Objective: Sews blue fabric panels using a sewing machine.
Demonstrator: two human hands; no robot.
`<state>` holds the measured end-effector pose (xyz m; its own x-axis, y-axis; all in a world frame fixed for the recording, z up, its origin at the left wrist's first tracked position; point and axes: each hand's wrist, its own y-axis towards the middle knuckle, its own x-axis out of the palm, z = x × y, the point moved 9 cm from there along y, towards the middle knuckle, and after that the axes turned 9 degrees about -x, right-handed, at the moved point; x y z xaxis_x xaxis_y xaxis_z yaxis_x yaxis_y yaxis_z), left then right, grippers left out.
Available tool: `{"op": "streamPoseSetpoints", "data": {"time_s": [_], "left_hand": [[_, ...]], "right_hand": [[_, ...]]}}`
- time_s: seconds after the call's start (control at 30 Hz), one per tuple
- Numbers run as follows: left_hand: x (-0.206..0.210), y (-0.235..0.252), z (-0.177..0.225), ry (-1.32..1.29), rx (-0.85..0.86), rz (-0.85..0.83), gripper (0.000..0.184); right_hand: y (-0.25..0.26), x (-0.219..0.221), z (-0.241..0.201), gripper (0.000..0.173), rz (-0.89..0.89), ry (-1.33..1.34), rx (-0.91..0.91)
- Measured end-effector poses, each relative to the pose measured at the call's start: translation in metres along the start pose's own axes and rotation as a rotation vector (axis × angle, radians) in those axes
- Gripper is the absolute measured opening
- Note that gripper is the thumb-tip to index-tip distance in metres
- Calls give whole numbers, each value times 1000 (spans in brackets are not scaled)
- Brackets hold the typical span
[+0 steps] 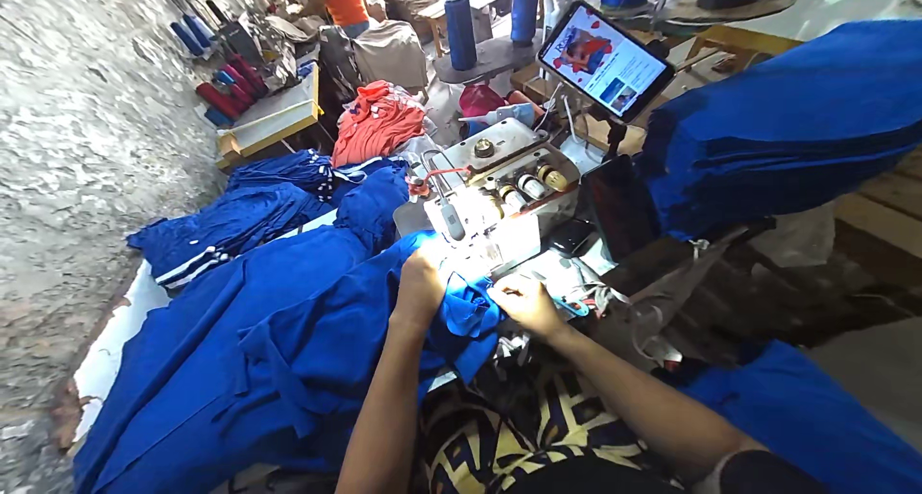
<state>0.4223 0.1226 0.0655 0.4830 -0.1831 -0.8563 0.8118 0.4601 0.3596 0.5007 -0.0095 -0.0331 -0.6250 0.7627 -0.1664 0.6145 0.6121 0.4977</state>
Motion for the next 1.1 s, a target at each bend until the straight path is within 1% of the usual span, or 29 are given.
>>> {"op": "streamPoseSetpoints", "data": {"time_s": [0.07,0.1,0.13,0.17,0.2,0.27,0.3,0.37,0.4,0.43,0.47,0.5,0.53,0.57,0.6,0.67,0.7,0.73,0.8,0.83,0.87,0.9,0.97,1.0,1.03,1.07,1.1], "left_hand": [[6,-7,13,174,-91,-172,20],[8,-12,21,227,-101,-185,22],[9,-15,27,230,-84,-120,21],[10,-17,30,185,-67,-18,19],[12,-17,27,128,-61,75,19],[14,-13,19,38,-59,190,17],[15,-10,14,7,-68,200,17],[16,0,3,-60,-114,159,17],[14,4,-3,-102,-122,164,16],[8,6,-7,-126,-123,222,16],[-1,3,-9,-126,-128,321,18],[-11,-5,-7,-107,-93,456,20],[-19,-18,-3,-75,-18,582,19],[-24,-34,2,-66,62,659,22],[-24,-49,6,-55,120,654,33],[-7,-75,13,7,164,479,45],[5,-85,15,91,163,387,49],[14,-95,15,132,161,309,47],[17,-113,28,51,176,210,19],[12,-120,44,-9,191,178,12],[6,-127,58,-63,193,165,13],[-2,-132,70,-112,182,184,15],[-20,-140,81,-133,118,339,18],[-29,-143,84,-113,83,414,16],[-34,-146,87,-96,60,449,12],[-38,-148,89,-101,52,457,9],[-40,-149,91,-110,57,453,8]], "right_hand": [[-5,-3,3,18,-6,-1,-31],[-7,-4,3,18,-12,18,-22],[-10,-5,1,17,-12,47,-1],[-11,-6,-2,16,-13,93,21],[-12,-5,-6,15,-6,139,34],[-9,-4,-13,14,7,198,40],[-7,-3,-14,14,10,212,54],[-3,-2,-12,14,1,233,120],[0,-1,-10,15,0,252,162],[3,0,-5,16,11,290,213],[6,3,0,18,23,363,280],[7,7,5,21,32,460,354],[7,10,7,22,32,550,420],[7,13,8,22,24,622,480],[6,15,7,22,14,683,539],[5,14,4,21,-10,733,608],[6,13,4,22,-10,720,605],[7,11,4,23,-7,685,580],[7,7,5,19,11,566,489],[7,4,5,15,19,478,419],[6,2,4,12,25,371,332],[3,2,3,10,24,272,261],[-10,5,-2,16,15,163,170],[-19,8,-9,19,8,155,145],[-28,9,-18,21,21,171,102],[-34,6,-31,22,63,179,18],[-39,1,-47,23,112,183,-114]]}}
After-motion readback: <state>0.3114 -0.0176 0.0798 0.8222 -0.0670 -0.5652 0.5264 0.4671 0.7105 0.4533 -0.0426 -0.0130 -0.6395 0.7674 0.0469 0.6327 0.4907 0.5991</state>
